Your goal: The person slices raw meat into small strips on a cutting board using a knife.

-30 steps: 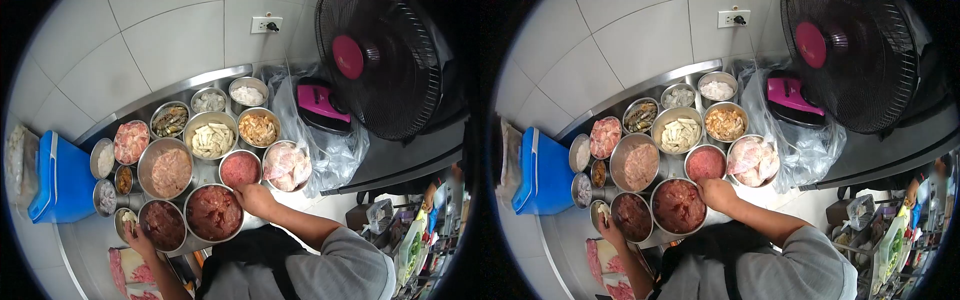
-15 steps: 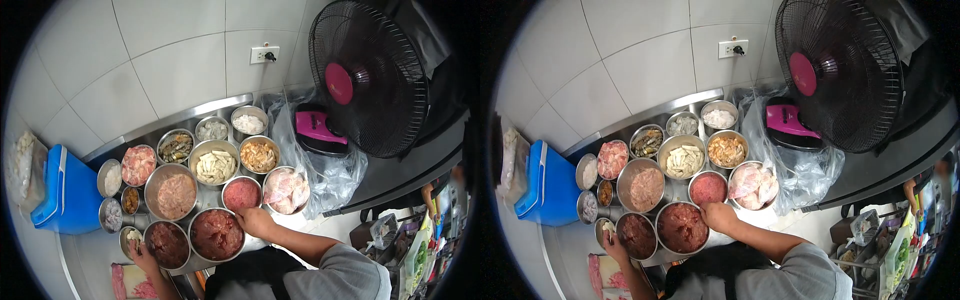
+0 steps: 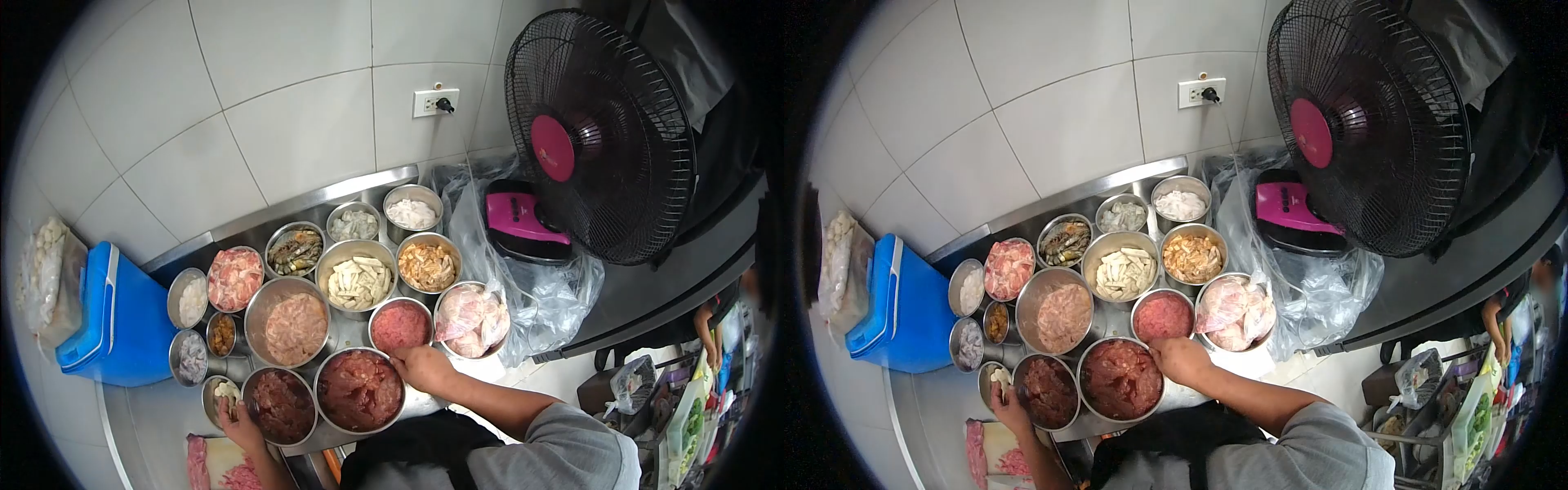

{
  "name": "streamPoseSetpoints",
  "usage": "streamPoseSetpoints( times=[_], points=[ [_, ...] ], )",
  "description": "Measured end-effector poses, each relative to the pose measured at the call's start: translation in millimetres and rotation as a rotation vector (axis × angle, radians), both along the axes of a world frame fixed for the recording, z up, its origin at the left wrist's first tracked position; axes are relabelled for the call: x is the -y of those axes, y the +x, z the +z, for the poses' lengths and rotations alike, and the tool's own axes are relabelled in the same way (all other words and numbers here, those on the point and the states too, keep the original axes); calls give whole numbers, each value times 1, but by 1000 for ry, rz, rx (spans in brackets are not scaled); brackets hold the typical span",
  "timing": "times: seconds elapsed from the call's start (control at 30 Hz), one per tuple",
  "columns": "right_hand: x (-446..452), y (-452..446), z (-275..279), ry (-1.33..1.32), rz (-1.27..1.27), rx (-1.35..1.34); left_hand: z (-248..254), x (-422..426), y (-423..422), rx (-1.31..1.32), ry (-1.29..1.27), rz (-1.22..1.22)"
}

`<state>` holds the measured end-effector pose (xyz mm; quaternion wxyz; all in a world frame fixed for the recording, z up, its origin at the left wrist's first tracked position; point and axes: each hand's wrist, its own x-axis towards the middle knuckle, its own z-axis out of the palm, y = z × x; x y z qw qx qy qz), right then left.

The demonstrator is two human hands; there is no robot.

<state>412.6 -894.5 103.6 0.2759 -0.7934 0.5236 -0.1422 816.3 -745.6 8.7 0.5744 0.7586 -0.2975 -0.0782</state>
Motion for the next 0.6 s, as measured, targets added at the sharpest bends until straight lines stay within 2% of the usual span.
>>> streamPoseSetpoints(
  times=[0.6],
  points=[
    [3,-3,7,43,28,-33,-4,-2,3,-36,-11,-27]
  ],
)
